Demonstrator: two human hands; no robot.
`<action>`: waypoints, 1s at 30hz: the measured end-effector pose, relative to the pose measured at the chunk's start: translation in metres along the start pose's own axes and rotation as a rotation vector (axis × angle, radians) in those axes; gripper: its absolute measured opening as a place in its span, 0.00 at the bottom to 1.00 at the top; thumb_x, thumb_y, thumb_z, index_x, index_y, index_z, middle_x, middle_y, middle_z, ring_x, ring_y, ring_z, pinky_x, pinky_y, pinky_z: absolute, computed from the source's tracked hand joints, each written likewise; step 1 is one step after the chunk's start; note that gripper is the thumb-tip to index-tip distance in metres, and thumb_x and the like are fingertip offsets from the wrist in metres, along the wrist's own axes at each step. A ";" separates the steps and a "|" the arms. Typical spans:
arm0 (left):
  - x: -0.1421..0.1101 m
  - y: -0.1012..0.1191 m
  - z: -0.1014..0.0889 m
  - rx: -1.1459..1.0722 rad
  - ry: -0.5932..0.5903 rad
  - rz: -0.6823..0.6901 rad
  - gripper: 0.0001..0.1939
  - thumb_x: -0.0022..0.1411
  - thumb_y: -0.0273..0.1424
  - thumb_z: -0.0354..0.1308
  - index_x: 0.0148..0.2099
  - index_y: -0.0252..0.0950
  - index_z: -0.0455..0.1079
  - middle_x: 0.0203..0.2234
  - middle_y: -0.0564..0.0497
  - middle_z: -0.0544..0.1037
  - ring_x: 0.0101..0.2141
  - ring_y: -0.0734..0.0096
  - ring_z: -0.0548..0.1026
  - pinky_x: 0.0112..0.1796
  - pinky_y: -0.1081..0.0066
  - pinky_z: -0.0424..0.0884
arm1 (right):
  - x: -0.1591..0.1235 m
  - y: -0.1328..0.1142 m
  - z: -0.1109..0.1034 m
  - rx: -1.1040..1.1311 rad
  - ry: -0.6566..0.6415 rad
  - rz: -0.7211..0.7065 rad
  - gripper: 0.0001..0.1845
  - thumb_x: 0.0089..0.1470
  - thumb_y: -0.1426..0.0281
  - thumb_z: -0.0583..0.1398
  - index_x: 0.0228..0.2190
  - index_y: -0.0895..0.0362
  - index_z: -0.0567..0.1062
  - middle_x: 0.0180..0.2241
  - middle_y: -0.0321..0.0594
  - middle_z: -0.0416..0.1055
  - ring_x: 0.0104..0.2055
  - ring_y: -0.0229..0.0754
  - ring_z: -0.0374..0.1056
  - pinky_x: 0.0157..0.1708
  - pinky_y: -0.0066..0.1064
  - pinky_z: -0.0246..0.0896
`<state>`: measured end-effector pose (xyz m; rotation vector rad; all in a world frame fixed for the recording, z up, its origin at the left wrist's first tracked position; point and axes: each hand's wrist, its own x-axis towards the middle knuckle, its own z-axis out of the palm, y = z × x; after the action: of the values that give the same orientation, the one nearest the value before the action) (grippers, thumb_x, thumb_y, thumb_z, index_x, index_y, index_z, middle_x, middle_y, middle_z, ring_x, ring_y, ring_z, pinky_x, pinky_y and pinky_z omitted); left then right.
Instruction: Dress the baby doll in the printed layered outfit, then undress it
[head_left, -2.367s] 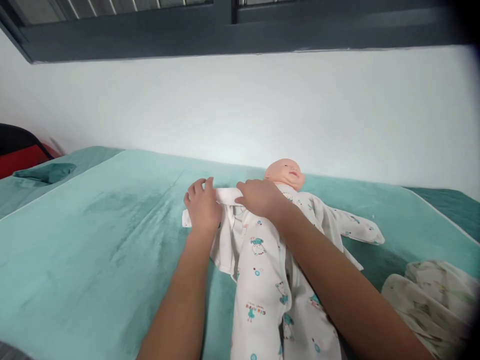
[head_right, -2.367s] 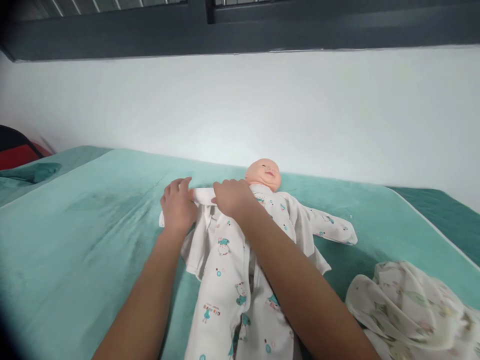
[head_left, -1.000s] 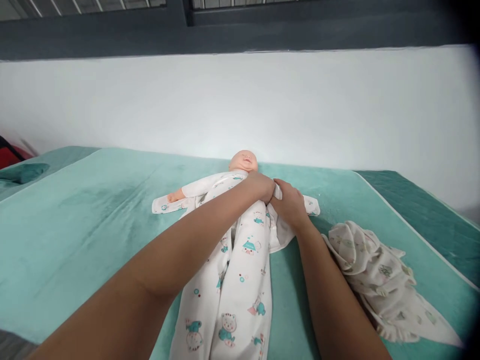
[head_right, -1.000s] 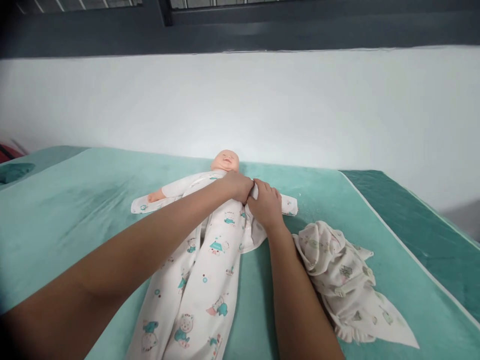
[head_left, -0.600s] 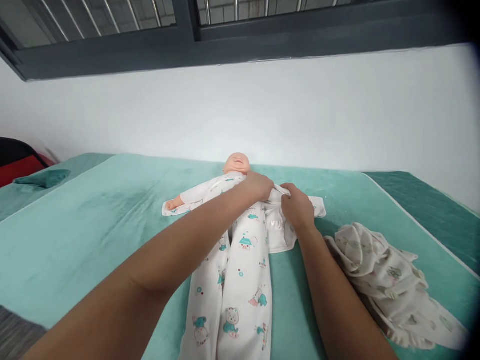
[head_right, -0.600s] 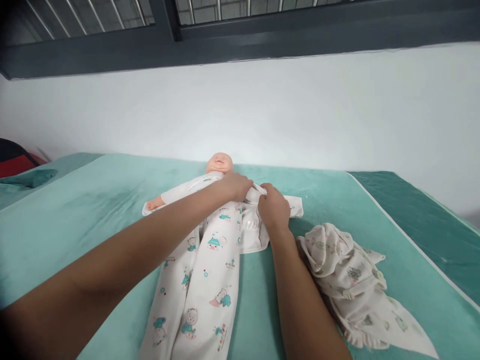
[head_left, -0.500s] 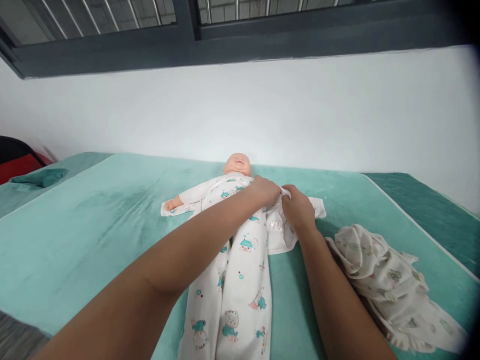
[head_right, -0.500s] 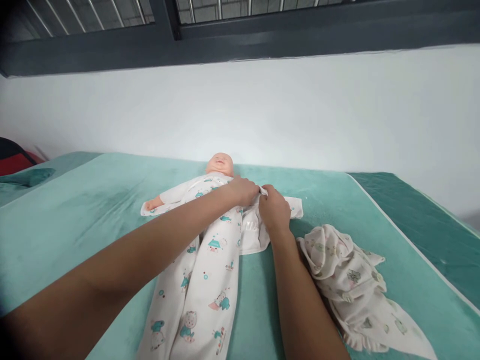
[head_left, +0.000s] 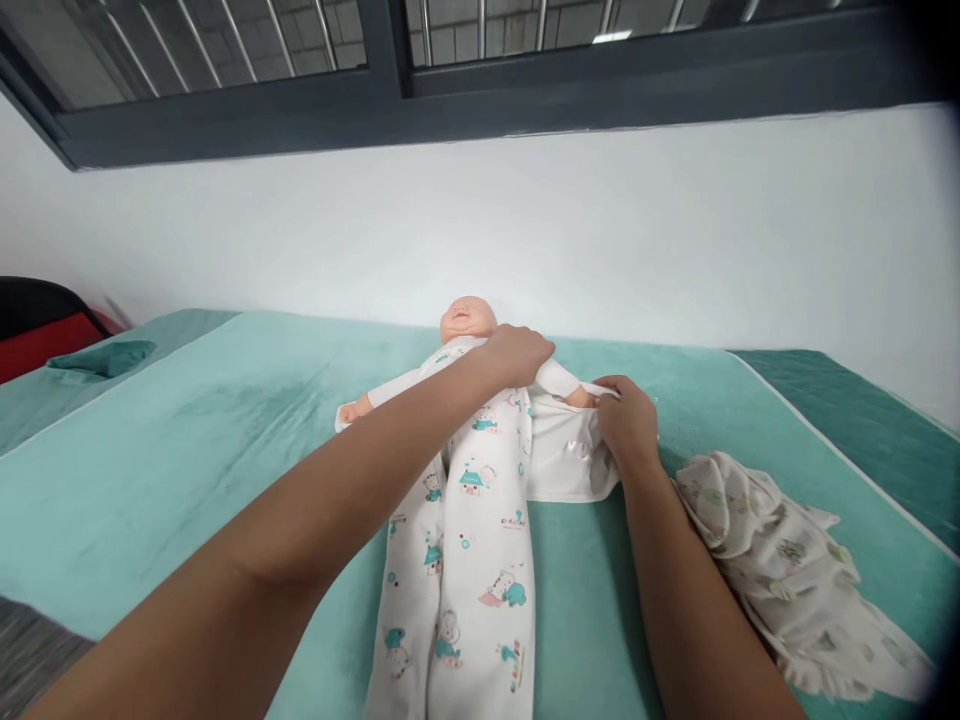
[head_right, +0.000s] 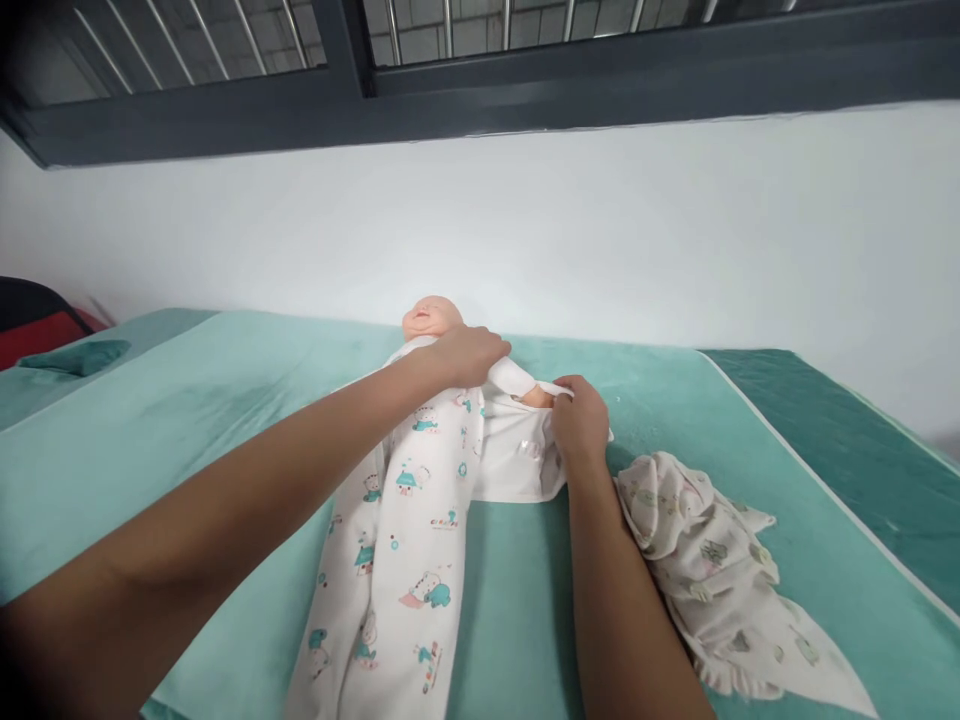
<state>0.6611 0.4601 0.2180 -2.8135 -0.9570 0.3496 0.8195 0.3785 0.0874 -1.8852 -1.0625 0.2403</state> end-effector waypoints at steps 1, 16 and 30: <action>-0.002 -0.002 -0.001 -0.009 0.007 -0.015 0.20 0.54 0.20 0.58 0.50 0.37 0.73 0.42 0.40 0.79 0.42 0.53 0.78 0.43 0.60 0.70 | 0.000 0.001 -0.001 0.037 0.020 0.014 0.22 0.46 0.72 0.51 0.40 0.56 0.78 0.40 0.46 0.78 0.42 0.49 0.70 0.42 0.36 0.61; -0.005 -0.009 0.023 -0.151 0.069 -0.107 0.20 0.58 0.24 0.56 0.54 0.36 0.68 0.50 0.41 0.76 0.49 0.55 0.75 0.48 0.59 0.70 | 0.013 0.011 0.008 0.834 0.191 0.115 0.20 0.36 0.73 0.59 0.37 0.56 0.73 0.40 0.43 0.77 0.44 0.46 0.74 0.44 0.39 0.69; -0.133 -0.052 0.142 -1.440 0.716 -0.447 0.24 0.65 0.46 0.57 0.59 0.42 0.66 0.60 0.46 0.70 0.59 0.60 0.68 0.58 0.64 0.63 | -0.062 -0.060 0.054 0.343 -0.320 -0.437 0.21 0.62 0.54 0.57 0.55 0.45 0.72 0.63 0.38 0.64 0.69 0.48 0.53 0.69 0.49 0.45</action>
<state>0.4910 0.4280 0.1151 -2.8904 -2.0018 -1.9469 0.7177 0.3775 0.0899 -1.2976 -1.5125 0.4479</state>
